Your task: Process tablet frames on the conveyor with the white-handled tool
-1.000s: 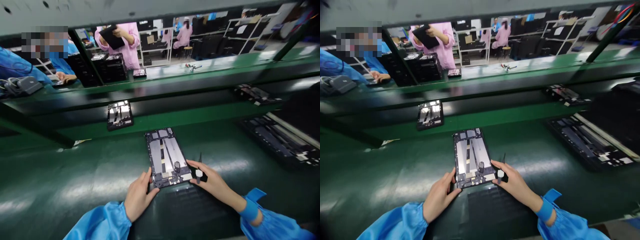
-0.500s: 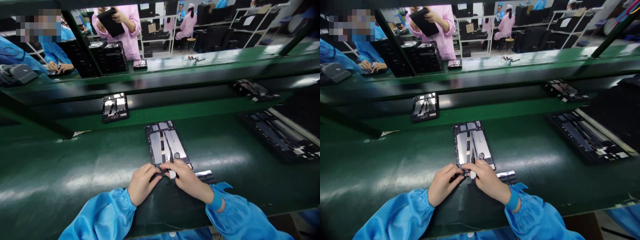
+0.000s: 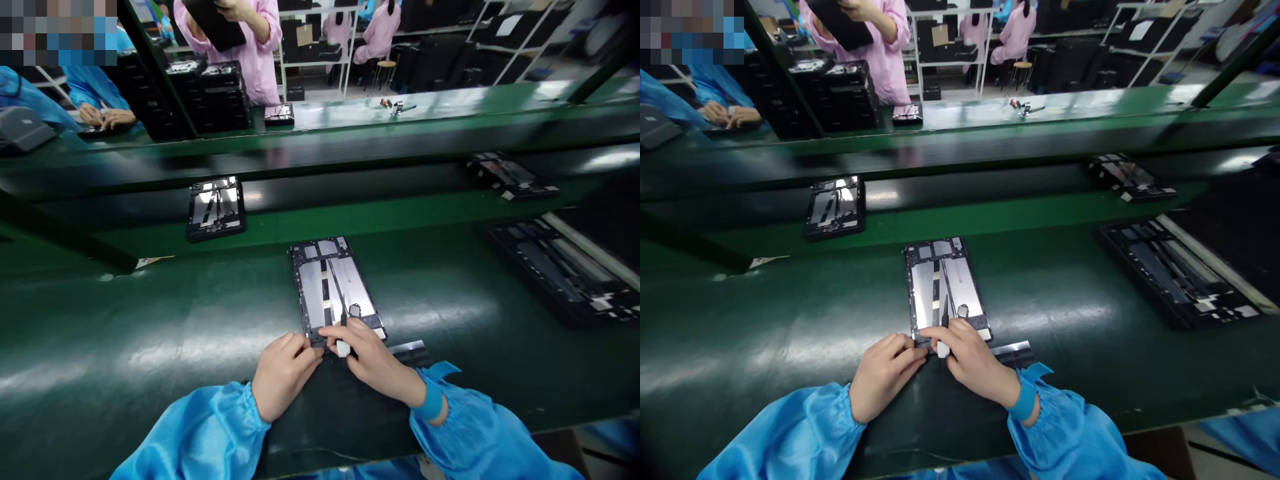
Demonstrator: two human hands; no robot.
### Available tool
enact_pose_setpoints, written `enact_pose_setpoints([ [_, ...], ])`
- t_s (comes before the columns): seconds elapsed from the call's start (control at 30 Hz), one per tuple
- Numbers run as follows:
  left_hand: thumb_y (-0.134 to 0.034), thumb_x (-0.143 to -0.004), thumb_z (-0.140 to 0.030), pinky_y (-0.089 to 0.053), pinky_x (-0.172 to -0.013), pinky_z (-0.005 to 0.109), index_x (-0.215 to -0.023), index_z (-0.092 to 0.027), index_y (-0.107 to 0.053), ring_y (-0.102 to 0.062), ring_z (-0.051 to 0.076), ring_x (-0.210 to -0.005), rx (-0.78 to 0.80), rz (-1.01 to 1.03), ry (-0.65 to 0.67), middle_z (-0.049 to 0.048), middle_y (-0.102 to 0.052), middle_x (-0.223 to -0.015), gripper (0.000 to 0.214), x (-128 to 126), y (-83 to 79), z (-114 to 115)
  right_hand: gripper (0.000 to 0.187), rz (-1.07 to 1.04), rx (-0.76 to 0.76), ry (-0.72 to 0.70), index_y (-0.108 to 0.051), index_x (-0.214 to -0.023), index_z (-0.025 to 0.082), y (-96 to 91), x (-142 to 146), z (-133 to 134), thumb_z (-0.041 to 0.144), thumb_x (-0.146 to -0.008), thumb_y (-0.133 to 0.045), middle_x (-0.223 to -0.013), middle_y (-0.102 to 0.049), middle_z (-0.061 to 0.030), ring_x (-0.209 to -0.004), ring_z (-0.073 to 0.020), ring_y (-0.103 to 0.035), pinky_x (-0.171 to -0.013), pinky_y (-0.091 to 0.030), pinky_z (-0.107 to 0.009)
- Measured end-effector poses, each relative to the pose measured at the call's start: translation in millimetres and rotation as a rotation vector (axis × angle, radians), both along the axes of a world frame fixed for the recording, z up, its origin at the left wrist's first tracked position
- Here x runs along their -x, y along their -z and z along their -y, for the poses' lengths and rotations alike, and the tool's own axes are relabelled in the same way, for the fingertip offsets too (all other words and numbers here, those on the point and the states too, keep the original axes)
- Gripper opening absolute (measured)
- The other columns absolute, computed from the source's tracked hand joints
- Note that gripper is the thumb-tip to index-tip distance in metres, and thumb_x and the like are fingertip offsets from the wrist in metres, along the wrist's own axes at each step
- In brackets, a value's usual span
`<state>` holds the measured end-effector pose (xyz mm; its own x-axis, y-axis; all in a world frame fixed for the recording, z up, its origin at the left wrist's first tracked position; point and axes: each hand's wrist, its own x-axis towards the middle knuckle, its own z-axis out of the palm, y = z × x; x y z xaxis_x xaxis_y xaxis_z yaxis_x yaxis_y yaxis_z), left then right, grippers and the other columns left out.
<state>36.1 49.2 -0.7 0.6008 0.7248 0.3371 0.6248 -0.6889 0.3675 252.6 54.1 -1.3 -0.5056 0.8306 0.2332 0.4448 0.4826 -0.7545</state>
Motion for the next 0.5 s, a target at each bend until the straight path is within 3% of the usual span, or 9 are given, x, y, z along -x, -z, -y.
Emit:
enact_pose_setpoints([
  [0.1, -0.044, -0.1, -0.019, -0.045, -0.065, 0.029, -0.115, -0.019, -0.061, -0.054, 0.017, -0.078, -0.133, -0.138, 0.067, 0.0052, -0.062, -0.094, 0.022, 7.7, -1.6, 2.6, 0.068, 0.02, -0.015, 0.002, -0.052, -0.127, 0.024, 0.7, 0.5, 0.4, -0.011, -0.069, -0.042, -0.09, -0.063, -0.0046, -0.086, -0.0233, -0.054, -0.079, -0.048, -0.038],
  [0.2, -0.04, -0.101, -0.017, -0.047, -0.071, 0.031, -0.125, -0.017, -0.056, -0.055, 0.018, -0.084, -0.165, -0.155, 0.097, 0.008, -0.063, -0.103, 0.029, 14.7, -2.9, 3.7, 0.07, 0.033, -0.01, 0.01, -0.051, -0.129, 0.023, 0.9, 1.2, 0.9, -0.012, -0.069, -0.043, -0.091, -0.063, -0.0049, -0.086, -0.0233, -0.054, -0.08, -0.048, -0.038],
  [0.5, -0.032, -0.103, -0.016, -0.048, -0.07, 0.032, -0.125, -0.019, -0.057, -0.056, 0.019, -0.089, -0.181, -0.221, 0.157, 0.0093, -0.062, -0.111, 0.034, 22.4, -1.7, 2.6, 0.066, -0.001, 0.003, 0.035, -0.051, -0.13, 0.023, -0.6, 3.0, 0.3, -0.01, -0.073, -0.046, -0.092, -0.066, -0.0045, -0.086, -0.0236, -0.056, -0.078, -0.048, -0.037],
])
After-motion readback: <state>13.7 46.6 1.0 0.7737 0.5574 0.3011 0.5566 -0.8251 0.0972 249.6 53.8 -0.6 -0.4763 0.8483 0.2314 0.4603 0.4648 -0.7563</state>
